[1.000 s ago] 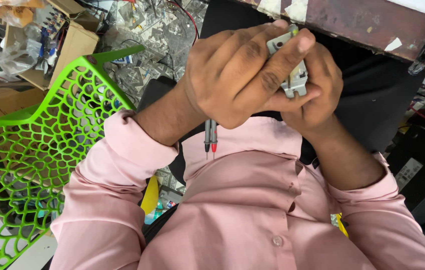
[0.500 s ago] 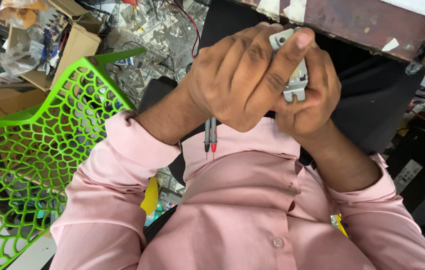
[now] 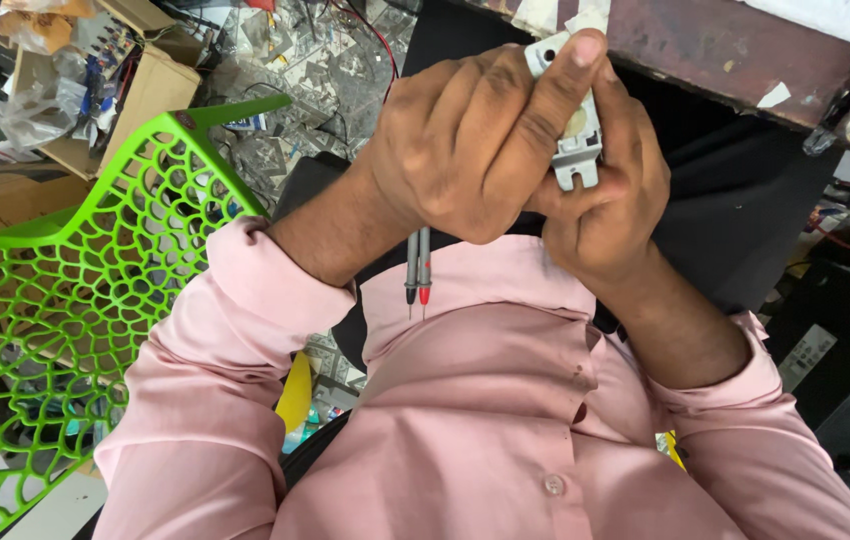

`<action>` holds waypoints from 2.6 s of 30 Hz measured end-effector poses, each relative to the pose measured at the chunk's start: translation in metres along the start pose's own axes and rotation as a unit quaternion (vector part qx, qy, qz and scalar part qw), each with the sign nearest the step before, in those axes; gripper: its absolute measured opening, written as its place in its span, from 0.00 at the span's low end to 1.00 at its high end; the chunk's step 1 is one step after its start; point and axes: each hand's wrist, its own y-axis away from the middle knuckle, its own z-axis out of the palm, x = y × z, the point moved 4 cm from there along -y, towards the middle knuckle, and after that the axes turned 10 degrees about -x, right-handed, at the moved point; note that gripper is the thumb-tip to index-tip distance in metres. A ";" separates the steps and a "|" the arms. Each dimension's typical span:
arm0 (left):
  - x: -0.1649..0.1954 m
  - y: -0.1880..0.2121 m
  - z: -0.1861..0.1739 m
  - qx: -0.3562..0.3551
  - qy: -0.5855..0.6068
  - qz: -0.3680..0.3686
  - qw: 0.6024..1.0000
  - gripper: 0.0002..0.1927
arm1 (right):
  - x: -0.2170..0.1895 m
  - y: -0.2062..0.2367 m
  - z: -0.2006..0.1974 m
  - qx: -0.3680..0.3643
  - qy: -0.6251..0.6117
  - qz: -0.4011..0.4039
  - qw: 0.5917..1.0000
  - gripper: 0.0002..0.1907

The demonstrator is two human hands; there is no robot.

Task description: The person sits at a cluttered workbench repairing a small electrical switch component with a coiled bimetal element. They hold the component, manipulate its parts by hand, grip and bend its terminals with pliers, file a metal part, and turn a screwdriver on the component.

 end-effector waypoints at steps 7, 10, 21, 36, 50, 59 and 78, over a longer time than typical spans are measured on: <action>0.000 -0.001 -0.003 -0.036 0.114 -0.045 0.992 0.35 | 0.010 0.002 -0.008 0.009 0.031 -0.021 0.999 0.28; -0.008 -0.003 0.000 -0.001 0.298 -0.076 0.951 0.41 | 0.013 0.000 -0.017 0.030 -0.026 -0.026 0.999 0.29; -0.030 -0.029 -0.035 0.125 0.586 -0.248 0.762 0.28 | -0.066 -0.078 -0.064 -0.056 0.010 -0.177 0.983 0.37; -0.083 -0.001 -0.140 0.465 0.725 -0.270 0.430 0.37 | -0.095 -0.076 -0.082 -0.263 0.059 -0.033 0.963 0.37; 0.050 0.019 0.024 0.146 0.830 -0.438 0.312 0.36 | -0.059 0.001 -0.125 -0.207 0.058 0.136 0.967 0.11; 0.061 0.025 0.009 0.061 0.782 -0.309 0.538 0.37 | -0.107 -0.043 -0.101 -0.128 0.156 0.008 0.979 0.25; 0.054 0.030 0.007 0.051 0.725 -0.173 0.665 0.33 | -0.115 -0.018 -0.086 -0.033 0.085 0.065 0.994 0.13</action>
